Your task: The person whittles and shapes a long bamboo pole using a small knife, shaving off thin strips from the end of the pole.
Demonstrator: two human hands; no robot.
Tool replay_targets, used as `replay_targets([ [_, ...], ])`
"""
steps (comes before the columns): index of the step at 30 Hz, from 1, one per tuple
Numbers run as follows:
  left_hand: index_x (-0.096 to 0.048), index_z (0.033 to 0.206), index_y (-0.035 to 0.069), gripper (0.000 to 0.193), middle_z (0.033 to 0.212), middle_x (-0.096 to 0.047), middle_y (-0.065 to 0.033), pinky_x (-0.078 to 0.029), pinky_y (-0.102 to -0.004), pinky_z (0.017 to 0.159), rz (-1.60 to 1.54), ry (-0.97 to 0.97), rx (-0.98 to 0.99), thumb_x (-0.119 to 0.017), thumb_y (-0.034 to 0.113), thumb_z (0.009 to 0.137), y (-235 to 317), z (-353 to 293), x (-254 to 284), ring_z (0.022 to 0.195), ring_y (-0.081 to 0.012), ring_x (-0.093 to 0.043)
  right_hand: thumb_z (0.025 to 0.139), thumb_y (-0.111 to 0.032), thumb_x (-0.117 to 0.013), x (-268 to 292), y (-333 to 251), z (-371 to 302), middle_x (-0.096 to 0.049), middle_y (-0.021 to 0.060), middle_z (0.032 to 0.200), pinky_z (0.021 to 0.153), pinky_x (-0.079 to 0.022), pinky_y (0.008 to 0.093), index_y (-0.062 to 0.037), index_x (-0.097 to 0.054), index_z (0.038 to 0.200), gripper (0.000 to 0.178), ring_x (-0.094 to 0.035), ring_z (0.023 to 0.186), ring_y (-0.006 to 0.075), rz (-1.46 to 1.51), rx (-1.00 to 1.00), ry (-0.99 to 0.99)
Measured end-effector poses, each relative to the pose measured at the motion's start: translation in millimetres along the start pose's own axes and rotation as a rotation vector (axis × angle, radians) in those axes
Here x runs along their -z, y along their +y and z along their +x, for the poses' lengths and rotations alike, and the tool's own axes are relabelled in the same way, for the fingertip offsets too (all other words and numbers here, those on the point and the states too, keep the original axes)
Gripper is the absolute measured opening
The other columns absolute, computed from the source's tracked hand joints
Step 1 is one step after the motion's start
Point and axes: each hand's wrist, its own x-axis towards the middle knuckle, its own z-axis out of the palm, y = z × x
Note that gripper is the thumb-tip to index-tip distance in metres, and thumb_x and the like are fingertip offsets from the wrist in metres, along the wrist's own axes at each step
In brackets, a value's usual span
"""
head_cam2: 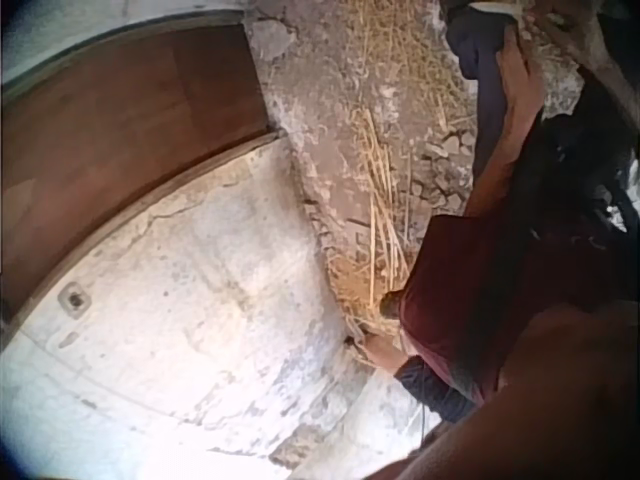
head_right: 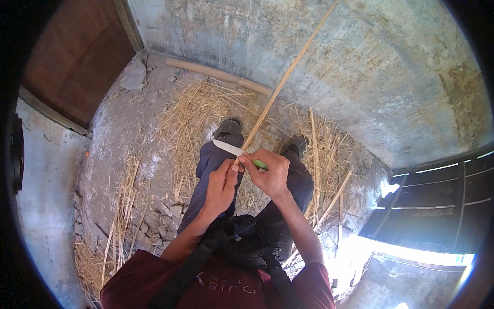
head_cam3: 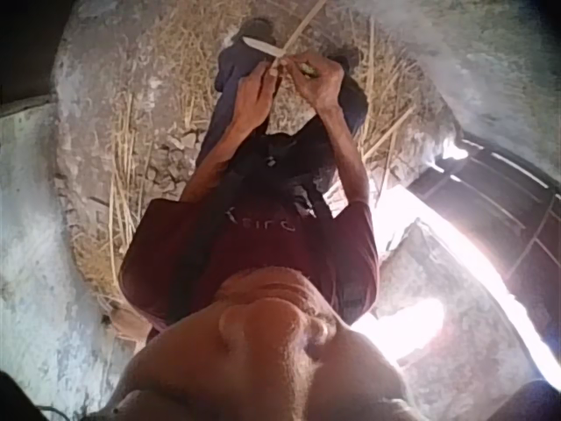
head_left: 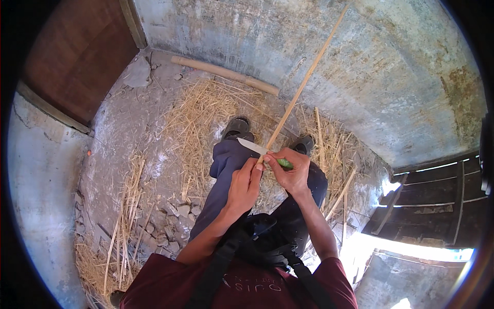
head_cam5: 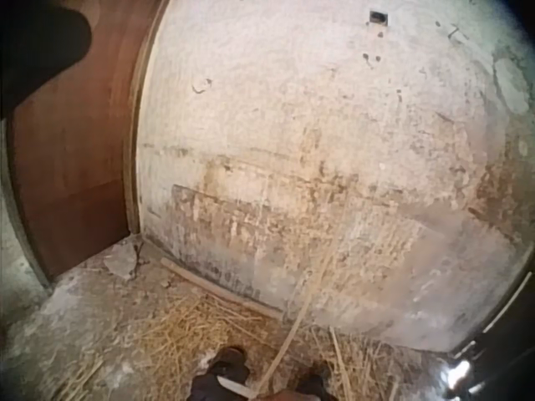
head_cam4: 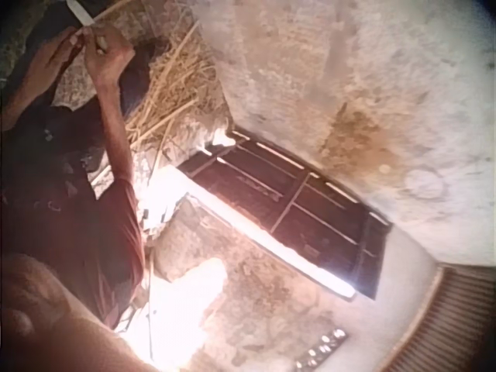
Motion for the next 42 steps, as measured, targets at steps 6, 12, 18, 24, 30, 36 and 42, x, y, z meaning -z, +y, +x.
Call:
replay_targets([
  [6,-0.064,0.105,0.000,0.025,0.064,-0.051,-0.0104,-0.039,-0.0393,0.056,0.029,-0.016,0.061,-0.050,0.018,0.115,11.6,-1.6,0.5,0.053,-0.0196,-0.050,0.090,-0.009,-0.089,4.6,22.2,19.6,-0.075,0.0132,0.075,0.058,-0.052,0.0329,-0.0008,-0.076,0.085,0.016,-0.072,0.063,0.0204,-0.095,-0.007,0.126],
  [12,-0.065,0.102,0.002,0.030,0.062,-0.048,-0.0040,-0.037,-0.0349,0.056,0.001,-0.030,0.070,-0.048,0.022,0.116,12.6,1.0,2.2,0.056,-0.0124,-0.045,0.091,-0.007,-0.088,10.2,33.7,34.5,-0.075,0.0138,0.076,0.059,-0.051,0.0319,0.0002,-0.073,0.085,0.018,-0.071,0.064,0.0161,0.013,-0.056,0.152],
  [18,-0.064,0.105,0.001,0.025,0.060,-0.048,-0.0112,-0.037,-0.0407,0.054,0.006,-0.010,0.029,-0.049,0.019,0.115,6.1,0.7,-0.4,0.049,-0.0202,-0.049,0.086,-0.007,-0.090,12.4,16.5,11.4,-0.075,0.0131,0.079,0.057,-0.054,0.0346,-0.0017,-0.075,0.085,0.016,-0.072,0.064,0.0277,-0.099,0.078,0.006],
  [24,-0.064,0.105,0.000,0.026,0.061,-0.048,-0.0129,-0.038,-0.0419,0.054,0.026,-0.009,0.033,-0.049,0.018,0.115,7.9,-2.2,-3.3,0.049,-0.0233,-0.050,0.088,-0.009,-0.089,15.1,22.9,16.4,-0.073,0.0134,0.077,0.055,-0.051,0.0379,-0.0029,-0.076,0.085,0.015,-0.070,0.061,0.0288,-0.147,0.110,0.059],
  [30,-0.063,0.104,0.001,0.026,0.059,-0.047,-0.0131,-0.037,-0.0421,0.053,0.061,0.011,0.010,-0.048,0.017,0.116,12.8,-1.4,-4.7,0.048,-0.0237,-0.049,0.091,-0.012,-0.088,24.6,50.4,55.7,-0.069,0.0127,0.071,0.056,-0.048,0.0363,-0.0025,-0.076,0.084,0.017,-0.064,0.057,0.0231,-0.082,0.014,0.168],
  [36,-0.063,0.102,0.001,0.027,0.058,-0.047,-0.0119,-0.036,-0.0416,0.052,0.097,0.011,-0.014,-0.048,0.018,0.116,11.2,-0.2,1.8,0.047,-0.0223,-0.048,0.090,-0.015,-0.089,24.3,44.7,57.5,-0.070,0.0118,0.072,0.055,-0.048,0.0365,-0.0038,-0.076,0.084,0.018,-0.065,0.057,0.0245,-0.155,0.017,0.149],
  [42,-0.064,0.100,0.001,0.031,0.060,-0.047,-0.0066,-0.036,-0.0372,0.054,0.046,-0.005,0.010,-0.046,0.021,0.116,11.4,-0.9,0.7,0.052,-0.0154,-0.045,0.088,-0.015,-0.090,26.4,27.6,40.0,-0.070,0.0103,0.072,0.053,-0.049,0.0374,-0.0062,-0.076,0.083,0.017,-0.066,0.058,0.0279,-0.228,0.172,0.022],
])
